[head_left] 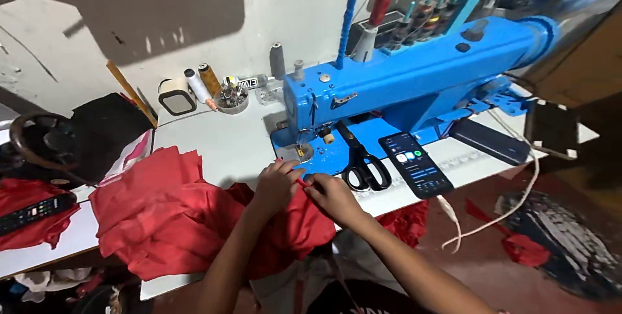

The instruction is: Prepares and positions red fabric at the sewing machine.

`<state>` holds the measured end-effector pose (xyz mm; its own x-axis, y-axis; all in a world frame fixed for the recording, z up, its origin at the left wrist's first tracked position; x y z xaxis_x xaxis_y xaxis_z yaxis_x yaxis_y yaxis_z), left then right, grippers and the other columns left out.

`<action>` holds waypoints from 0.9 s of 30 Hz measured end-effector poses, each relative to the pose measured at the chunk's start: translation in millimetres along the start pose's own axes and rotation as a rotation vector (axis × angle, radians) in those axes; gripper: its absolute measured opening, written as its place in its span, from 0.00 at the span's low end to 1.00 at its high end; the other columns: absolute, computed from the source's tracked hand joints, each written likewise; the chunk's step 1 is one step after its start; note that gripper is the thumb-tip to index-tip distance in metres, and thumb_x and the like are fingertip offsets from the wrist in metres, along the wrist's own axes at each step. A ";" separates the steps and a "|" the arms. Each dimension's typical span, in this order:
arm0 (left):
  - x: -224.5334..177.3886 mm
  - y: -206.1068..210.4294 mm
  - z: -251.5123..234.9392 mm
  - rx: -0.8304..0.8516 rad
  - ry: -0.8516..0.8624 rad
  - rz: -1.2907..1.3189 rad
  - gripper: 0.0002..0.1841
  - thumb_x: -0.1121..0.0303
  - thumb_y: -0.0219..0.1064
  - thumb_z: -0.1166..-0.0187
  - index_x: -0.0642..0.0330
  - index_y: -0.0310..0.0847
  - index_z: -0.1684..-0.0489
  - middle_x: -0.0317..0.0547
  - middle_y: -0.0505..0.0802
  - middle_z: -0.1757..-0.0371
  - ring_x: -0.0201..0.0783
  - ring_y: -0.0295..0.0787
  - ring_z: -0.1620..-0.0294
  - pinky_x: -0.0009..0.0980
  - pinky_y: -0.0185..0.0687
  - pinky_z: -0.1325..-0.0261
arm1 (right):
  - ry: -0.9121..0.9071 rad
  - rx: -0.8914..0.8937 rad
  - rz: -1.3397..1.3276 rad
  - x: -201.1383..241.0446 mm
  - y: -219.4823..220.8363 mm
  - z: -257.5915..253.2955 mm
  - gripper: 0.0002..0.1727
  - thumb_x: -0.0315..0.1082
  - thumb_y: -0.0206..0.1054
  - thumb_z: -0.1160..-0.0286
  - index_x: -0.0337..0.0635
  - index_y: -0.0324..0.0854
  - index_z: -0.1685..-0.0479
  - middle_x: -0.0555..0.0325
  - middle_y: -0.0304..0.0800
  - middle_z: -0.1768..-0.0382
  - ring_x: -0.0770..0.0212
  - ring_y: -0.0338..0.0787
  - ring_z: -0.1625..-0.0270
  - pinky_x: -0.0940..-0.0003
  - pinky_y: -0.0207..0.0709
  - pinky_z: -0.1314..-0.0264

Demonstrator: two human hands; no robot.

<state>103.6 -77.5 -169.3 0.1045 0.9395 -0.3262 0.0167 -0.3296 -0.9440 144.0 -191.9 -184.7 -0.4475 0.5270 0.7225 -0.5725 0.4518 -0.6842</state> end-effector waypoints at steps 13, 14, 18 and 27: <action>60.1 -21.3 -23.7 0.164 -0.151 0.621 0.11 0.65 0.67 0.17 0.66 0.89 0.57 0.43 0.90 0.64 0.28 0.82 0.64 0.34 0.80 0.53 | 0.102 0.007 -0.282 -26.8 -9.2 -9.2 0.12 0.36 0.64 0.18 0.36 0.86 0.55 0.56 0.85 0.69 0.64 0.83 0.66 0.62 0.78 0.57; 61.5 -21.2 -25.0 0.132 -0.159 0.640 0.12 0.64 0.67 0.17 0.66 0.88 0.59 0.41 0.89 0.66 0.27 0.81 0.66 0.33 0.79 0.55 | 0.099 0.012 -0.281 -27.0 -9.4 -9.4 0.12 0.37 0.64 0.18 0.36 0.87 0.55 0.57 0.85 0.70 0.65 0.83 0.67 0.62 0.78 0.58; 61.9 -20.7 -25.9 0.051 -0.193 0.643 0.15 0.59 0.67 0.17 0.61 0.88 0.68 0.35 0.87 0.72 0.24 0.78 0.71 0.30 0.76 0.60 | 0.042 0.023 -0.304 -18.5 -11.4 -17.4 0.16 0.43 0.63 0.15 0.38 0.87 0.53 0.57 0.87 0.66 0.66 0.84 0.63 0.63 0.78 0.54; 68.3 -16.9 -22.8 -0.003 -0.270 0.676 0.19 0.58 0.70 0.20 0.57 0.80 0.82 0.26 0.78 0.86 0.20 0.70 0.84 0.23 0.68 0.74 | 0.036 0.058 -0.685 -2.9 3.2 -47.5 0.06 0.31 0.66 0.19 0.36 0.84 0.60 0.69 0.79 0.79 0.79 0.73 0.80 0.82 0.68 0.76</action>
<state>133.1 -9.9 -174.5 -0.1563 0.5204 -0.8395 0.0381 -0.8462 -0.5316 176.1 -157.9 -193.7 0.0508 0.1602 0.9858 -0.7544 0.6529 -0.0672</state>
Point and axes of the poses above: each hand's wrist, its own z-axis away from the middle knuckle, its own y-axis out of the palm, x = y × z, the point moved 8 cm from there along -z, towards the middle knuckle
